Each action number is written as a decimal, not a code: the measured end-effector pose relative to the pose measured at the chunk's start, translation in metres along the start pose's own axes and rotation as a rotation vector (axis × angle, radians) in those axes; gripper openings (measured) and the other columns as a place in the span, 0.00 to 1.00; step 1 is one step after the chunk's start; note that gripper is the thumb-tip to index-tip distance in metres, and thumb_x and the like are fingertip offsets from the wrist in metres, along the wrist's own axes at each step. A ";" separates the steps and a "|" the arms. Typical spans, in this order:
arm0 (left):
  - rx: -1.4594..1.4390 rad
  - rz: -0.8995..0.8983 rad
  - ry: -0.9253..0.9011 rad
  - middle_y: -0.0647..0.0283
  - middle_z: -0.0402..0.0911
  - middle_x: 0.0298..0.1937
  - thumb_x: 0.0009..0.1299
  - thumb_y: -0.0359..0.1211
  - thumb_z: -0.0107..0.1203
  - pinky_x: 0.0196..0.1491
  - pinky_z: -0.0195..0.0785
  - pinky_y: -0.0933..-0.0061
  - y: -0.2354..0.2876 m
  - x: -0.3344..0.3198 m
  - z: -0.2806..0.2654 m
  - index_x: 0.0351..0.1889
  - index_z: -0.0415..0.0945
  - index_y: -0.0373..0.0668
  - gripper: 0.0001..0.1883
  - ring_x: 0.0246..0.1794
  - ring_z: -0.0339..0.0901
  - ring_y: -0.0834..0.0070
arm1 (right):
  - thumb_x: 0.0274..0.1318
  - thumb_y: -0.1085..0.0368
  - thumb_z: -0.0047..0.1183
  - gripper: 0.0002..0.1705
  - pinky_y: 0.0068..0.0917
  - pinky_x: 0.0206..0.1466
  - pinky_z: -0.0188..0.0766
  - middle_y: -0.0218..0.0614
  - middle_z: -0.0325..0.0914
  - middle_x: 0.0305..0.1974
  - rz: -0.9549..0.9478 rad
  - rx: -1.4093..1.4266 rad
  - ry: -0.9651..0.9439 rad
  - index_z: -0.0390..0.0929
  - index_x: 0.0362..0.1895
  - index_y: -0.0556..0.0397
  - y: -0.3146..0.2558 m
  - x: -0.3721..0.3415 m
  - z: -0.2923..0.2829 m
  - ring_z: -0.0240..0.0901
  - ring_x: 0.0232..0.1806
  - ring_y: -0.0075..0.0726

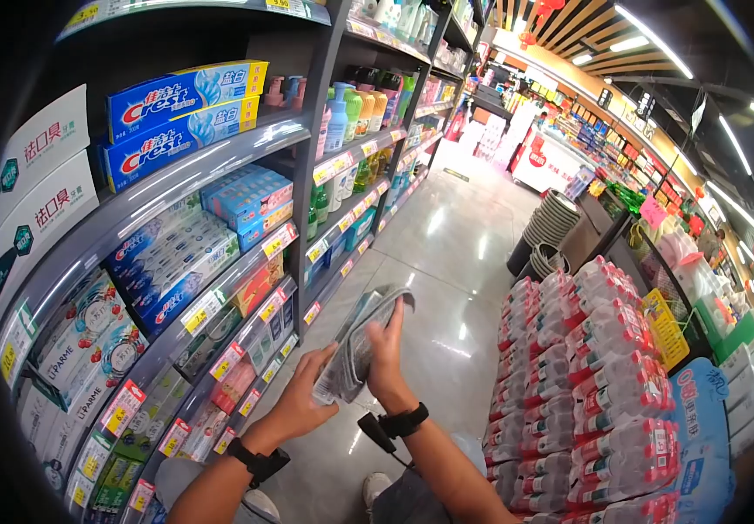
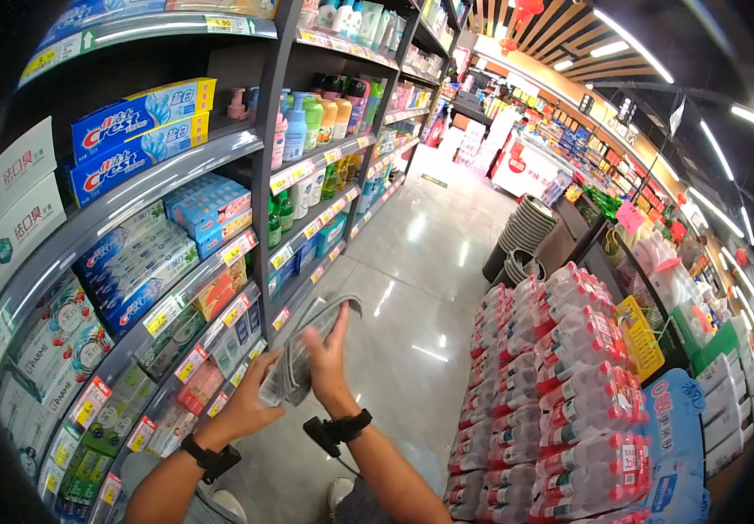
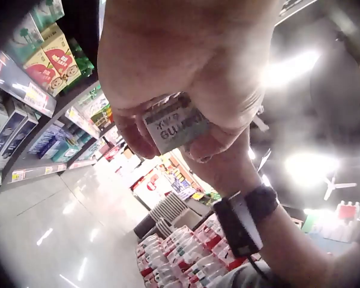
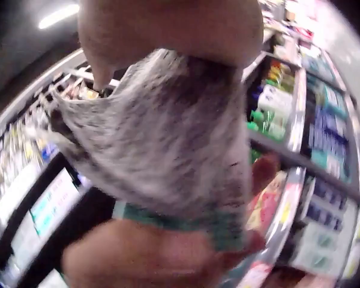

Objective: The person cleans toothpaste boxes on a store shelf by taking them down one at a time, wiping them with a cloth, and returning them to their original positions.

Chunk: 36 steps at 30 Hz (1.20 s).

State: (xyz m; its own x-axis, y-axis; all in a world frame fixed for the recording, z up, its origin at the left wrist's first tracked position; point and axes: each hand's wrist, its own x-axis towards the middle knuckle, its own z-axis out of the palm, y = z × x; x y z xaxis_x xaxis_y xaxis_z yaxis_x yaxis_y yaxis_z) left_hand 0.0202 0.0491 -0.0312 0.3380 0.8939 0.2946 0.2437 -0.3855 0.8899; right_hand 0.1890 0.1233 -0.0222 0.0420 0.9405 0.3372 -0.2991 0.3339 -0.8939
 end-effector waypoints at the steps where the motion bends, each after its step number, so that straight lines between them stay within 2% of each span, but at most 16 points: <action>1: 0.126 0.016 -0.001 0.48 0.60 0.73 0.53 0.23 0.65 0.76 0.51 0.61 -0.001 0.001 0.002 0.77 0.53 0.42 0.51 0.76 0.58 0.52 | 0.68 0.37 0.48 0.53 0.41 0.74 0.57 0.49 0.53 0.76 0.191 0.207 0.137 0.40 0.79 0.60 -0.009 -0.006 0.005 0.58 0.73 0.47; 2: 0.125 0.016 0.000 0.48 0.60 0.73 0.53 0.23 0.65 0.76 0.51 0.61 -0.003 0.001 0.003 0.77 0.53 0.42 0.51 0.76 0.58 0.52 | 0.68 0.37 0.48 0.53 0.41 0.74 0.57 0.49 0.53 0.76 0.191 0.206 0.136 0.40 0.79 0.60 -0.012 -0.006 0.002 0.58 0.73 0.47; 4: 0.294 0.075 0.037 0.47 0.59 0.73 0.51 0.23 0.66 0.76 0.51 0.57 -0.006 0.001 0.005 0.77 0.54 0.45 0.52 0.75 0.57 0.47 | 0.69 0.29 0.37 0.48 0.42 0.69 0.65 0.46 0.68 0.67 0.460 0.655 0.022 0.57 0.74 0.56 -0.019 -0.005 -0.005 0.70 0.64 0.45; 5: 0.292 0.079 0.034 0.47 0.59 0.73 0.51 0.23 0.66 0.76 0.51 0.57 -0.009 0.001 0.006 0.77 0.54 0.45 0.52 0.75 0.57 0.47 | 0.69 0.27 0.32 0.45 0.43 0.68 0.68 0.44 0.76 0.60 0.480 0.684 0.001 0.67 0.67 0.52 -0.023 -0.008 -0.004 0.74 0.60 0.45; 8: 0.459 0.222 0.112 0.45 0.52 0.77 0.48 0.23 0.69 0.76 0.50 0.51 -0.015 0.004 0.009 0.78 0.54 0.50 0.56 0.76 0.55 0.44 | 0.71 0.29 0.31 0.43 0.42 0.69 0.67 0.43 0.75 0.61 0.432 0.660 0.072 0.67 0.67 0.52 -0.020 -0.017 0.012 0.73 0.61 0.44; 11: 0.375 0.266 0.123 0.43 0.44 0.81 0.47 0.27 0.69 0.77 0.42 0.46 -0.010 0.002 0.009 0.80 0.48 0.46 0.59 0.81 0.43 0.42 | 0.72 0.30 0.31 0.42 0.38 0.69 0.66 0.39 0.75 0.62 0.503 0.587 0.040 0.66 0.68 0.52 -0.006 -0.030 0.022 0.73 0.61 0.40; 14: 0.389 0.267 0.145 0.42 0.44 0.81 0.48 0.27 0.68 0.78 0.37 0.43 -0.009 0.001 0.009 0.80 0.48 0.44 0.58 0.82 0.40 0.43 | 0.72 0.32 0.36 0.40 0.32 0.67 0.66 0.35 0.73 0.62 0.534 0.533 0.006 0.66 0.68 0.52 0.001 -0.035 0.021 0.72 0.60 0.33; 17: 0.443 0.225 0.065 0.47 0.47 0.81 0.49 0.32 0.67 0.77 0.32 0.42 -0.011 0.001 0.004 0.79 0.50 0.43 0.57 0.83 0.37 0.45 | 0.70 0.43 0.53 0.31 0.27 0.58 0.71 0.29 0.77 0.54 0.503 0.353 0.006 0.71 0.64 0.53 -0.005 -0.032 0.025 0.73 0.53 0.24; 22: 0.391 0.114 -0.167 0.51 0.53 0.80 0.53 0.29 0.61 0.80 0.34 0.51 -0.003 0.006 -0.026 0.77 0.56 0.42 0.49 0.84 0.37 0.49 | 0.67 0.41 0.55 0.30 0.29 0.51 0.74 0.29 0.79 0.47 0.562 0.206 0.038 0.74 0.60 0.49 0.003 -0.028 0.014 0.77 0.47 0.27; 24: 0.080 0.012 -0.126 0.51 0.60 0.77 0.53 0.30 0.60 0.77 0.44 0.55 -0.003 0.006 -0.037 0.74 0.61 0.39 0.45 0.83 0.39 0.49 | 0.67 0.40 0.56 0.29 0.28 0.49 0.74 0.29 0.80 0.44 0.624 0.188 -0.025 0.76 0.57 0.50 -0.006 -0.028 0.011 0.77 0.45 0.27; 25: -0.053 0.039 -0.001 0.51 0.65 0.73 0.62 0.30 0.60 0.73 0.53 0.62 -0.019 0.005 -0.032 0.74 0.60 0.38 0.39 0.79 0.52 0.54 | 0.66 0.39 0.55 0.30 0.28 0.46 0.74 0.30 0.80 0.43 0.703 0.129 -0.069 0.77 0.56 0.50 -0.012 -0.028 0.011 0.77 0.43 0.27; 26: -0.048 0.039 0.000 0.51 0.65 0.73 0.62 0.30 0.60 0.73 0.53 0.62 -0.020 0.005 -0.032 0.74 0.60 0.38 0.39 0.79 0.52 0.54 | 0.66 0.38 0.55 0.30 0.28 0.44 0.74 0.31 0.81 0.42 0.779 0.067 -0.113 0.78 0.54 0.51 -0.015 -0.029 0.012 0.77 0.41 0.27; 28: -0.494 -0.271 0.230 0.49 0.69 0.70 0.71 0.35 0.60 0.70 0.56 0.65 -0.009 0.008 -0.028 0.74 0.58 0.38 0.35 0.70 0.65 0.63 | 0.66 0.36 0.53 0.33 0.28 0.43 0.74 0.32 0.81 0.42 0.775 0.018 -0.171 0.79 0.54 0.53 -0.011 -0.034 0.018 0.77 0.40 0.27; 29: -0.492 -0.252 0.279 0.49 0.75 0.64 0.73 0.41 0.62 0.62 0.64 0.70 -0.015 0.010 -0.025 0.73 0.57 0.37 0.36 0.58 0.72 0.73 | 0.66 0.34 0.51 0.35 0.28 0.41 0.74 0.33 0.81 0.42 0.771 -0.032 -0.226 0.79 0.54 0.54 -0.007 -0.037 0.022 0.77 0.39 0.27; 33: -0.454 -0.303 0.309 0.53 0.79 0.56 0.72 0.39 0.63 0.54 0.68 0.74 -0.043 0.014 -0.023 0.71 0.60 0.36 0.35 0.52 0.76 0.76 | 0.68 0.28 0.41 0.42 0.27 0.39 0.73 0.34 0.81 0.42 0.843 -0.040 -0.278 0.78 0.55 0.56 0.002 -0.044 0.029 0.76 0.37 0.27; 36: -0.506 -0.383 0.361 0.57 0.81 0.50 0.71 0.37 0.65 0.50 0.70 0.75 -0.048 0.017 -0.026 0.69 0.62 0.35 0.34 0.49 0.77 0.78 | 0.70 0.29 0.37 0.41 0.26 0.42 0.73 0.34 0.80 0.42 0.802 -0.075 -0.334 0.78 0.55 0.55 0.002 -0.048 0.031 0.75 0.39 0.26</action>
State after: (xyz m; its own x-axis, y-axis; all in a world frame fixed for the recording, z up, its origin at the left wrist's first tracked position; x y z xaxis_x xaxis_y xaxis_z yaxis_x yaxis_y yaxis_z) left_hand -0.0092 0.0890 -0.0599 -0.0289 0.9983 -0.0514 -0.1944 0.0448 0.9799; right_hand 0.1572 0.0763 -0.0310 -0.4395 0.8298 -0.3439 -0.0545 -0.4068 -0.9119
